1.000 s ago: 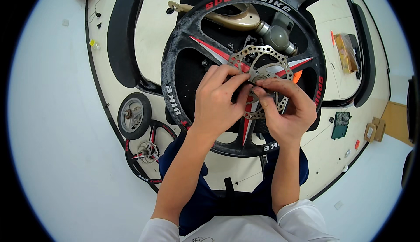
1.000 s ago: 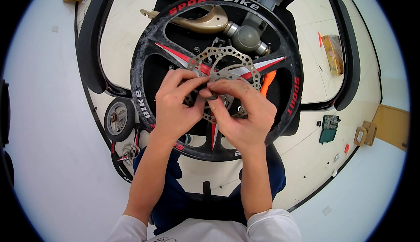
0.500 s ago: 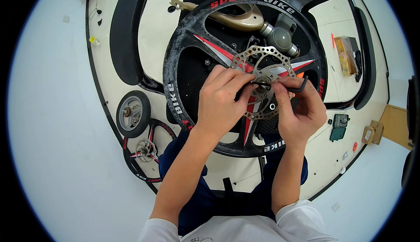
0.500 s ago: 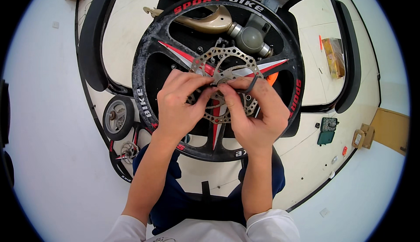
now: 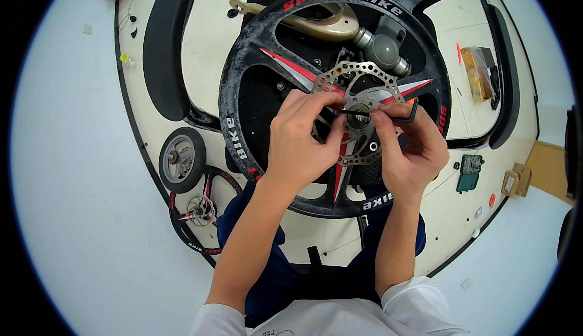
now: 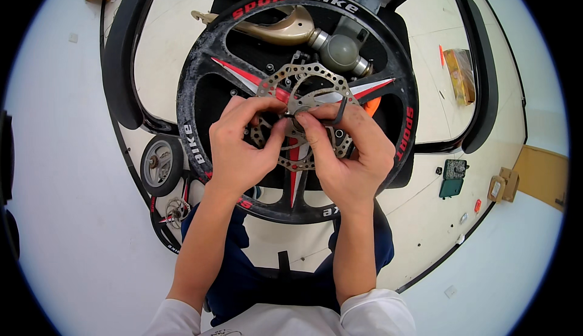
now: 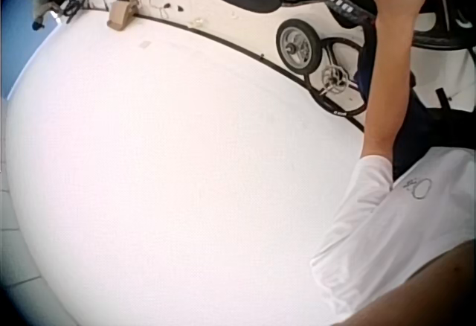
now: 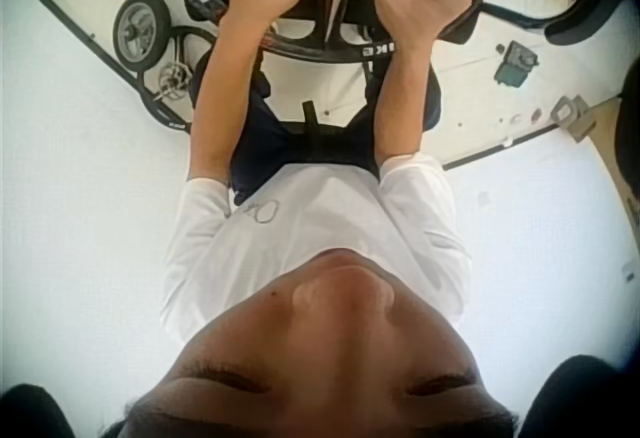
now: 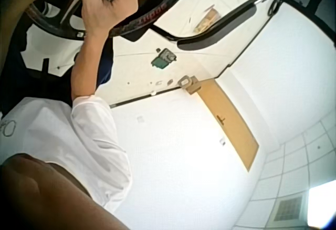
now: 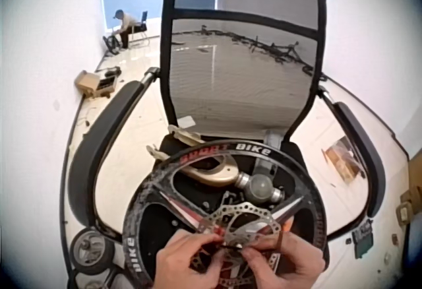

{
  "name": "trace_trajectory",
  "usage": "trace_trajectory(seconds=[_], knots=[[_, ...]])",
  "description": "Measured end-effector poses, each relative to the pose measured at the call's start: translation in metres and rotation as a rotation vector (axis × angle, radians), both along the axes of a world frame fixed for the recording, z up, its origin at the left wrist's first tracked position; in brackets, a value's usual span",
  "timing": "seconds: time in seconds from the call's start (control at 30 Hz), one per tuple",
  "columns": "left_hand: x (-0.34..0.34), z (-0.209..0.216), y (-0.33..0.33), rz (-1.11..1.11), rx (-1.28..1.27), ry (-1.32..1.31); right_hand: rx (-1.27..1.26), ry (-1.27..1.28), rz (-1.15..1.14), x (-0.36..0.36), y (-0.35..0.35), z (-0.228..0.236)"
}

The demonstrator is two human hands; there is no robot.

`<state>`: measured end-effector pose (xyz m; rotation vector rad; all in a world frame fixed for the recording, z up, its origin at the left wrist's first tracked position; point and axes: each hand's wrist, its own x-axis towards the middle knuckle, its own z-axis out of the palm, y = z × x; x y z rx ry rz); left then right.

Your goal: The person assembles a bicycle wheel by attaching a brake disc to the hub using an Allen key. They insert bolts, tighten them, and adjust the disc position throughout the process.

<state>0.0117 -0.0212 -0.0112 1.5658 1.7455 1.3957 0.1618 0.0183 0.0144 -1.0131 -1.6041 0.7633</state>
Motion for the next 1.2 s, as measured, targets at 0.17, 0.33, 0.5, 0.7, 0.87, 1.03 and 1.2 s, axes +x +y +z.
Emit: trace_trajectory(seconds=[0.17, 0.33, 0.5, 0.7, 0.87, 1.03, 1.2], knots=[[0.001, 0.001, 0.0, 0.011, -0.036, -0.036, -0.018, 0.008, -0.023, 0.002, 0.001, 0.001], [0.001, 0.001, 0.001, -0.01, -0.033, -0.021, -0.02, -0.005, -0.023, 0.005, 0.002, 0.001], [0.002, -0.002, 0.002, -0.001, -0.017, -0.028, -0.015, 0.008, 0.008, 0.004, 0.001, 0.002], [0.002, -0.002, 0.001, -0.007, -0.022, -0.056, 0.095, -0.084, 0.038, 0.002, 0.003, 0.001], [0.002, -0.001, 0.001, -0.02, -0.031, -0.036, 0.237, -0.265, 0.025, -0.002, -0.001, 0.011], [0.004, -0.003, 0.001, -0.006, -0.024, -0.085, 0.27, -0.283, 0.027, -0.007, -0.003, 0.009], [0.005, -0.009, 0.001, 0.038, 0.006, -0.076, 0.025, -0.183, 0.081, -0.007, -0.011, 0.009]])
